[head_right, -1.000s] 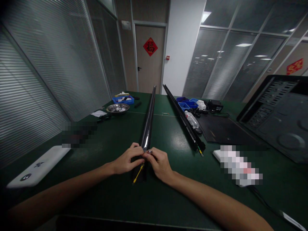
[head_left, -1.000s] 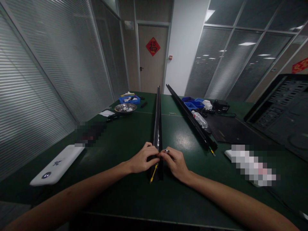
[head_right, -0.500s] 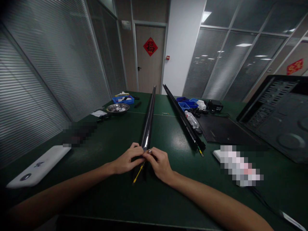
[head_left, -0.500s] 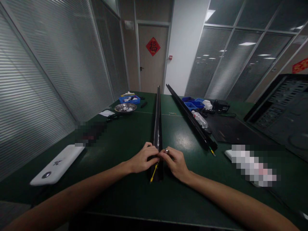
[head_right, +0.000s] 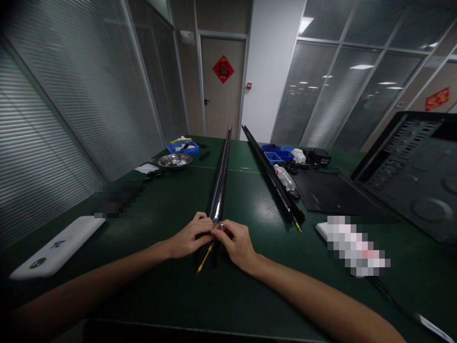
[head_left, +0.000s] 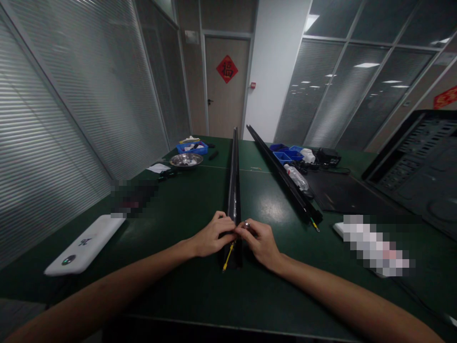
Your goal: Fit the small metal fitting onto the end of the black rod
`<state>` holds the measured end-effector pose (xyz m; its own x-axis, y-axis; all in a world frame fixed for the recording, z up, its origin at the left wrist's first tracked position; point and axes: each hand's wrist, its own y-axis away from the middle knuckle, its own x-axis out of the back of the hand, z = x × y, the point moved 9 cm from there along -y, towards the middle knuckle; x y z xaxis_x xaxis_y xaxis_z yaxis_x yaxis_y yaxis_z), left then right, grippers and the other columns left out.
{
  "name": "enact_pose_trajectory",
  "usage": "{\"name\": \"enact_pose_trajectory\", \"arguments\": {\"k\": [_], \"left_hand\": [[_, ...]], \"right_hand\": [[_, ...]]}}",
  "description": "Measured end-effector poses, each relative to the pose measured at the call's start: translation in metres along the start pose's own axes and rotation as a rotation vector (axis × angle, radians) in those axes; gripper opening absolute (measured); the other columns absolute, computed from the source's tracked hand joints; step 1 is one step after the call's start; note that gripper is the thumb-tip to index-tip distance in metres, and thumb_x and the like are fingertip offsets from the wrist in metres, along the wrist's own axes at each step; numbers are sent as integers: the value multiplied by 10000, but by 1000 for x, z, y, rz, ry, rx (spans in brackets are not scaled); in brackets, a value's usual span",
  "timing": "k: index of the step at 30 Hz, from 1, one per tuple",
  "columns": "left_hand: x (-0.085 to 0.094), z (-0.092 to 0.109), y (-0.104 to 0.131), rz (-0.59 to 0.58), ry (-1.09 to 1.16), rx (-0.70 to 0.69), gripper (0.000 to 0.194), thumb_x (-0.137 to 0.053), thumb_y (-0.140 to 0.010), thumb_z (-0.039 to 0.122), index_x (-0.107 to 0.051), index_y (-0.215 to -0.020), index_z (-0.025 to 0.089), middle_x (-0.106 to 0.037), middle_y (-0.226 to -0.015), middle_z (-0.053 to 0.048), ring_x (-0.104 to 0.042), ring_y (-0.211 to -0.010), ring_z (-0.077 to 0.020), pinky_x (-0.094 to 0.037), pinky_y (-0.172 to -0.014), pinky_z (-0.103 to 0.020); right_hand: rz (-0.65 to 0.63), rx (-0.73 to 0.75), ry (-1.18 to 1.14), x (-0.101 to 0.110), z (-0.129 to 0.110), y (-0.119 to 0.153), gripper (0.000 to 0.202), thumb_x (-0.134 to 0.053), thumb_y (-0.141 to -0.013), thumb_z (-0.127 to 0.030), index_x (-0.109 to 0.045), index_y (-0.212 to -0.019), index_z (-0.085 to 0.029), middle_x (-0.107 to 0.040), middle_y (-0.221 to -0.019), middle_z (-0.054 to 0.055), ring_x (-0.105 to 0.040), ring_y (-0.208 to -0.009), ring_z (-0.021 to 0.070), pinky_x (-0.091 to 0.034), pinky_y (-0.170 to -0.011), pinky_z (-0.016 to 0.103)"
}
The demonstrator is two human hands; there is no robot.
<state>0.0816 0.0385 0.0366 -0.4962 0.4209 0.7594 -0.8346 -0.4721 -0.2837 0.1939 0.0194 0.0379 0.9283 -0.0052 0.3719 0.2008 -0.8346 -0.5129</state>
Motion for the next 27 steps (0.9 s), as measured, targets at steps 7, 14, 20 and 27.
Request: {"name": "enact_pose_trajectory", "arguments": {"k": [7,14,20,27], "left_hand": [[2,1,1,23,-17,0,116,-524,-1024,208,-637,-1045,198,-674,-1001,-18,-578,-977,-196,-279,-1030,-390],[-1,-2,1,11,-29,-2,123,-517,-1033,212,-640,-1039,203,-672,-969,-15,-580,-963,-195,-283,-1028,-393],[-2,-2,1,3,-21,-6,147,-495,-1050,203,-642,-1037,210,-677,-975,-9,-581,-969,-189,-280,-1027,-388],[1,1,2,17,-39,-8,131,-519,-1033,246,-638,-1028,193,-672,-956,-20,-574,-940,-196,-291,-1027,-393]], "right_hand": [[32,80,13,4,-11,-2,335,-538,-1049,-365,-671,-805,-176,-603,-732,10,-581,-666,151,-431,-640,258],[5,-9,7,0,-1,-2,320,-582,-1023,-379,-681,-800,-171,-631,-720,8,-580,-638,148,-430,-614,255],[12,-30,-17,0,4,-1,283,-622,-1003,-375,-693,-820,-172,-632,-686,-11,-568,-599,135,-428,-583,240],[18,56,5,3,-9,-2,330,-543,-1044,-367,-689,-817,-177,-629,-743,10,-598,-670,150,-443,-632,256]]}}
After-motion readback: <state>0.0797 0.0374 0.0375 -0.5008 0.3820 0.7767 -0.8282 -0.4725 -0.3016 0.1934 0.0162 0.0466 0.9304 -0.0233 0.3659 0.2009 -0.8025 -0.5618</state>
